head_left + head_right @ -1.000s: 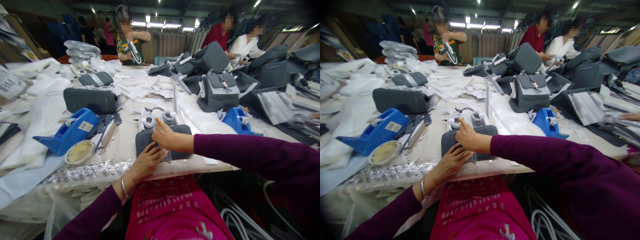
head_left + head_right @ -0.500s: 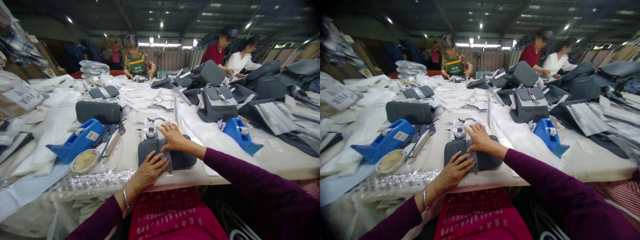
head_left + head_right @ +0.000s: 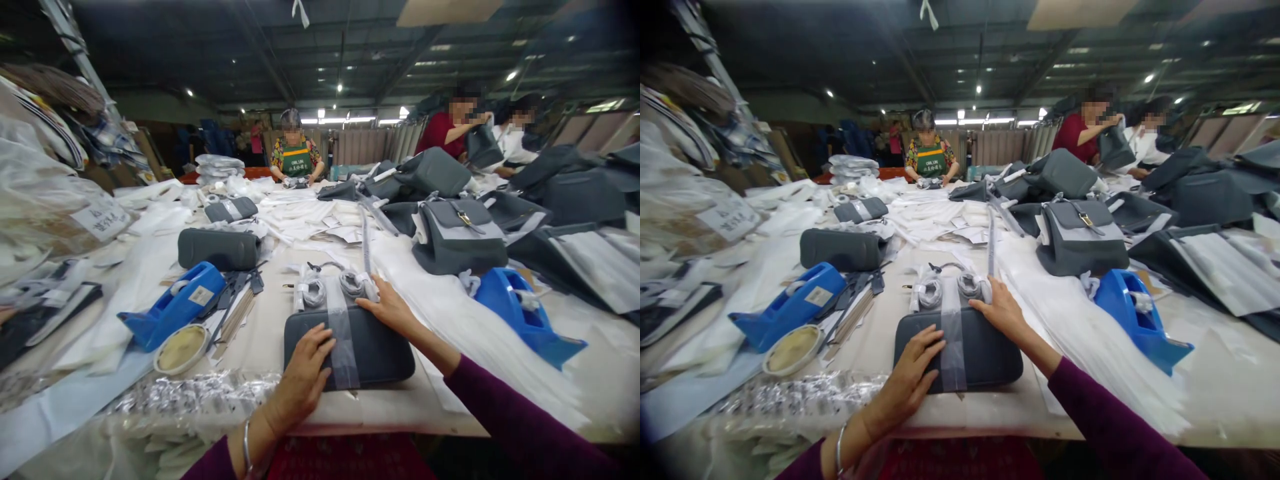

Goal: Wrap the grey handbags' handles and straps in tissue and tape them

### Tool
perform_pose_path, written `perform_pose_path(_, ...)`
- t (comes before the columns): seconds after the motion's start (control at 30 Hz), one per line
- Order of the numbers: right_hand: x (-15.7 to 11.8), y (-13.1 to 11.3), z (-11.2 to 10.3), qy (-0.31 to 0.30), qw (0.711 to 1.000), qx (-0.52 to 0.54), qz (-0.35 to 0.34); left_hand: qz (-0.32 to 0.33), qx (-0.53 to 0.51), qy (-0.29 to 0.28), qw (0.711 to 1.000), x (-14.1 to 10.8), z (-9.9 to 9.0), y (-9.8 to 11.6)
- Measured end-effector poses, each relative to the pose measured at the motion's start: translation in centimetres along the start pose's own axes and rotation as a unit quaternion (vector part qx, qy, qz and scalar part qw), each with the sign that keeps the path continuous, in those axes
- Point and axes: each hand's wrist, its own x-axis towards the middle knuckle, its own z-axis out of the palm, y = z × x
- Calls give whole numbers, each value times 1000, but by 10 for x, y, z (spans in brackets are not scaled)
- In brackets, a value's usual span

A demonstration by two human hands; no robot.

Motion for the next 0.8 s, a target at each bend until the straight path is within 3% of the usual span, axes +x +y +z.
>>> perform_pose_path(0.1,2,2,-5,-79,992,71,74,-138,29,97,985,5,7,-2)
perform_pose_path(0.2,5,4,-6,-125,973,137,136,-218,1,138,966,10,12,-16)
perform_pose_path(0.4,7,13,-2,-166,944,203,199,-306,-192,133,923,7,4,-39)
perform_pose_path(0.67,-18,-6,-6,-188,941,184,215,-379,-289,122,871,-14,-24,-12)
perform_pose_path(0.8,-30,11,8,-190,953,153,182,-391,-307,114,861,-33,-33,-5)
